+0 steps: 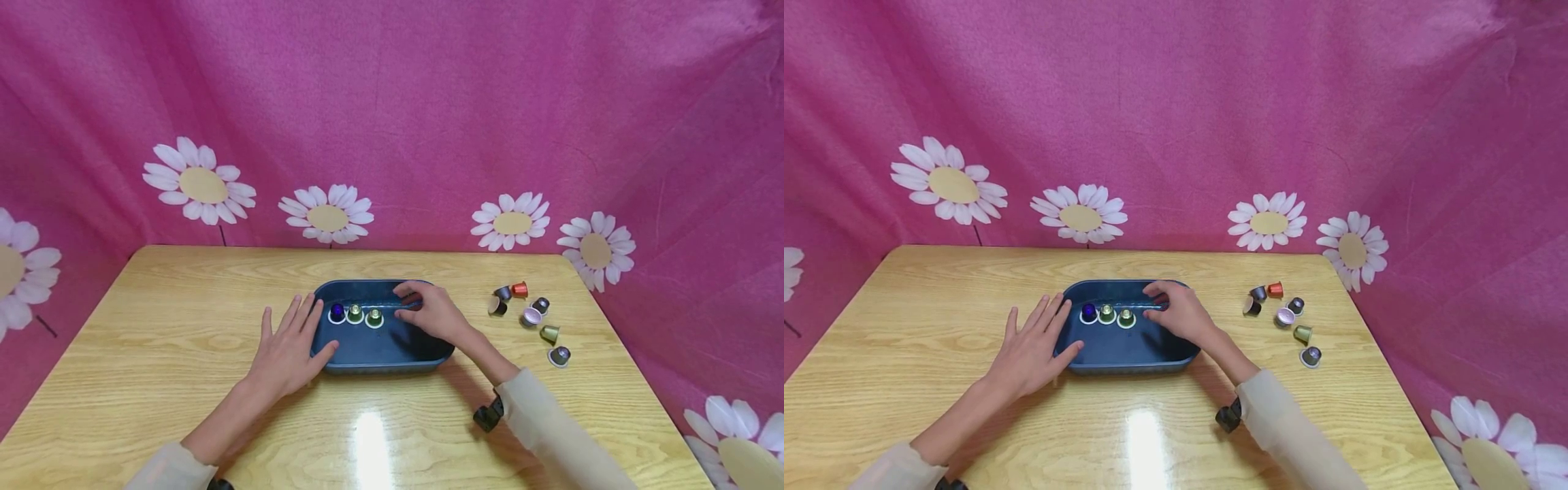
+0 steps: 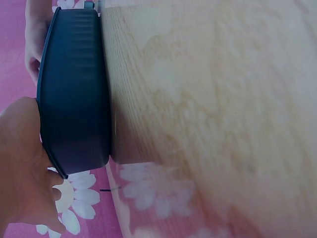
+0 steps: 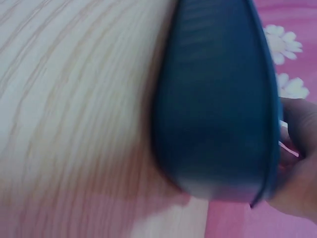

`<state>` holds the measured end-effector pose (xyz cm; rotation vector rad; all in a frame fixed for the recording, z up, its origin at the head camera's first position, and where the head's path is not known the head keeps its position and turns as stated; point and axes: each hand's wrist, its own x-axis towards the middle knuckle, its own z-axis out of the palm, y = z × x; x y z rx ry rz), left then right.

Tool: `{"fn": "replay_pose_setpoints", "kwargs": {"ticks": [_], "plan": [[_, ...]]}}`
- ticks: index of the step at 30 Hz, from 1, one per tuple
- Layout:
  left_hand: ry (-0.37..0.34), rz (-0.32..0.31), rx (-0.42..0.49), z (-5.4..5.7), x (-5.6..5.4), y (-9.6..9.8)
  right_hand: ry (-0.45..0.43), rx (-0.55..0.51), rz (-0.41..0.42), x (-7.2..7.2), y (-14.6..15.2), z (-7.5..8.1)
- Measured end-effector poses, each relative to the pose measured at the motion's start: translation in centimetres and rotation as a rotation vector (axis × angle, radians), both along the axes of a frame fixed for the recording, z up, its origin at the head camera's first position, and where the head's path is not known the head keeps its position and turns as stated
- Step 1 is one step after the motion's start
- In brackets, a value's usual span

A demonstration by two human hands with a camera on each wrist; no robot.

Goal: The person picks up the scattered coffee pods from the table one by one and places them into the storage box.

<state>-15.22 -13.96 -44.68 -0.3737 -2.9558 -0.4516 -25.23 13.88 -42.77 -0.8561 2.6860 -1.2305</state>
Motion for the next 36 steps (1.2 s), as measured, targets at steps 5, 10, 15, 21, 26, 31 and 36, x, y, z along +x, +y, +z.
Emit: {"fn": "replay_pose_setpoints", "kwargs": {"ticks": [5,10,15,21,26,31,36], "plan": [[0.01,-0.001,-0.002,0.1,0.0,-0.1,-0.005,-0.042,-0.063,-0.1,1.9,1.1],[0.014,-0.001,-0.009,0.1,-0.2,-0.1,-0.014,-0.049,-0.126,0.1,4.1,2.2],[0.002,-0.003,-0.014,0.0,-0.2,-0.1,-0.013,-0.054,-0.17,0.5,6.3,2.7],[0.002,-0.002,-0.01,-0.1,-0.1,0.0,0.01,-0.07,-0.219,0.7,8.6,2.8],[0.004,-0.001,-0.012,-0.1,-0.1,0.0,0.034,-0.062,-0.257,1.4,10.6,3.0],[0.003,-0.001,-0.014,-0.1,-0.1,-0.1,0.042,-0.051,-0.305,2.2,12.3,3.2],[-0.001,-0.003,-0.015,-0.1,-0.1,-0.1,0.043,-0.06,-0.347,3.0,13.9,3.2]]}}
